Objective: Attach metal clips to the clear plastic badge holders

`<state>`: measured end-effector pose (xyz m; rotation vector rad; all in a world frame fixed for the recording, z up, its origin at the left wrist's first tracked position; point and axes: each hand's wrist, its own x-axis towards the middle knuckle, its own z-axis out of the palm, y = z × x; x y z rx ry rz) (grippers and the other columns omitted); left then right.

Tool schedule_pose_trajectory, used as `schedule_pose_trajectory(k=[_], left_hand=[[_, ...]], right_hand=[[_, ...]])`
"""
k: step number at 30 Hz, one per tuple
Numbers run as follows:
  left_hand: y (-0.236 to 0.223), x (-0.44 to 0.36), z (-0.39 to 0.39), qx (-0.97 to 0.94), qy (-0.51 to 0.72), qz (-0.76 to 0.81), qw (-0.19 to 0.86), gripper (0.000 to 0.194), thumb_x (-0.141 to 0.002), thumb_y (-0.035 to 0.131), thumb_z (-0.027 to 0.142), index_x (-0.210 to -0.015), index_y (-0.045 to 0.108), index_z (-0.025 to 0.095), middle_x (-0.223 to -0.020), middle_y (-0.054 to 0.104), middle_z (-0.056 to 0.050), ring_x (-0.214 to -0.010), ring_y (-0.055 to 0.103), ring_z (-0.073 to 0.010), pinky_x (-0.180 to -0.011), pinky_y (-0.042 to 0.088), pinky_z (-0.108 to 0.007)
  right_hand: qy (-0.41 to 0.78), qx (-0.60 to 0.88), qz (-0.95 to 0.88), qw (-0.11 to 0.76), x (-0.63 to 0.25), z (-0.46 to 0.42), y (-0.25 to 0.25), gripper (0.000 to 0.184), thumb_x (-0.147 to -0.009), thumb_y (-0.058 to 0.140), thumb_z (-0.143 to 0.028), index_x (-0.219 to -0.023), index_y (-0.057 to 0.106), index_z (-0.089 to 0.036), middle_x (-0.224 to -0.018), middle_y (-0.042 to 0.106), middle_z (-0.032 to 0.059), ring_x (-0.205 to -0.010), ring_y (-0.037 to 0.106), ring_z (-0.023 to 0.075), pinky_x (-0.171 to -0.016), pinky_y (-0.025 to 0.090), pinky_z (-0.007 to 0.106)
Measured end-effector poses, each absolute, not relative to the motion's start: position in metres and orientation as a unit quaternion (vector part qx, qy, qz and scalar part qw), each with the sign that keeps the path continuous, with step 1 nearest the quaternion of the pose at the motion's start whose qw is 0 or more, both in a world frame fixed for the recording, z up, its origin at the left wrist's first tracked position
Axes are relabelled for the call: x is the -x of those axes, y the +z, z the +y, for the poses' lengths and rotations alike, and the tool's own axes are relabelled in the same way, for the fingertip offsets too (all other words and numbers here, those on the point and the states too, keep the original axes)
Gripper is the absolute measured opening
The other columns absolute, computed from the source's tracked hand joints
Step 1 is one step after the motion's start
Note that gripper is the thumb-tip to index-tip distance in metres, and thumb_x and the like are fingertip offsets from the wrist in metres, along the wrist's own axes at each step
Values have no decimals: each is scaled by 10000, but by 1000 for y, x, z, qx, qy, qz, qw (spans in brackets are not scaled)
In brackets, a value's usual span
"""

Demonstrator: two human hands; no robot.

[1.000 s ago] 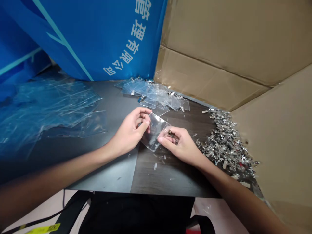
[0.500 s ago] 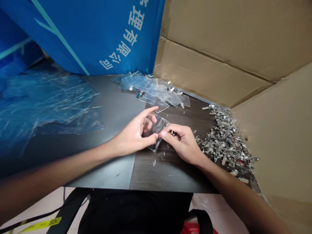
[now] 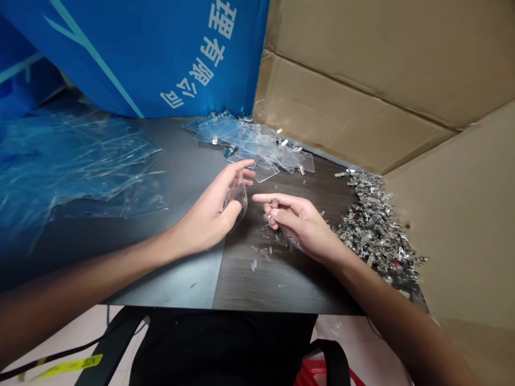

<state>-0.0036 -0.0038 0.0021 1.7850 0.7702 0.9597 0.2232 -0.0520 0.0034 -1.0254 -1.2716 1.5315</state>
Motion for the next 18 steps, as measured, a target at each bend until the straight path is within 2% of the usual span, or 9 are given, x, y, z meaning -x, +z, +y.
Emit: schedule_pose_trajectory(k=[2, 6, 12, 15, 18], left_hand=[[5, 4, -3, -720, 388, 311, 484, 686, -873, 585, 92, -1551, 555, 187, -1472, 625, -175, -1419, 625, -341, -1263, 501, -605], [10, 1, -3, -699, 361, 331, 521, 539, -879, 614, 103, -1411, 605, 185, -1375, 656, -160, -1156, 736, -278, -1019, 657, -496], [15, 0, -2, -688, 335, 351, 540, 446, -851, 671, 110, -1293, 639, 164, -1180, 676, -100, -966, 752, -201, -845, 672, -355], [13, 0, -1, -683, 329, 359, 544, 465, -821, 687, 116, -1282, 649, 160, -1145, 674, -85, -920, 749, -183, -794, 655, -319], [12, 0, 0, -680, 329, 364, 545, 474, -801, 695, 125, -1272, 659, 159, -1131, 676, -80, -879, 739, -170, -752, 634, -300]], right_hand=[[619, 409, -511, 434, -223, -52, 2, 271, -943, 847, -313, -1202, 876, -239, -905, 680, -6, -781, 592, 124, -767, 523, 284], [643, 399, -476, 449, -222, -53, 0, 316, -854, 973, -316, -1134, 859, -226, -929, 774, 12, -858, 713, 135, -856, 600, 290], [630, 433, -453, 459, -221, -51, 3, 439, -644, 1107, -349, -841, 740, -207, -909, 794, 13, -814, 775, 152, -813, 660, 304], [612, 449, -468, 452, -222, -51, 5, 445, -621, 1113, -318, -839, 743, -202, -840, 785, 1, -748, 754, 139, -736, 633, 274], [600, 460, -487, 436, -222, -51, 7, 413, -654, 1095, -319, -844, 749, -199, -789, 782, 4, -692, 725, 135, -670, 599, 266]])
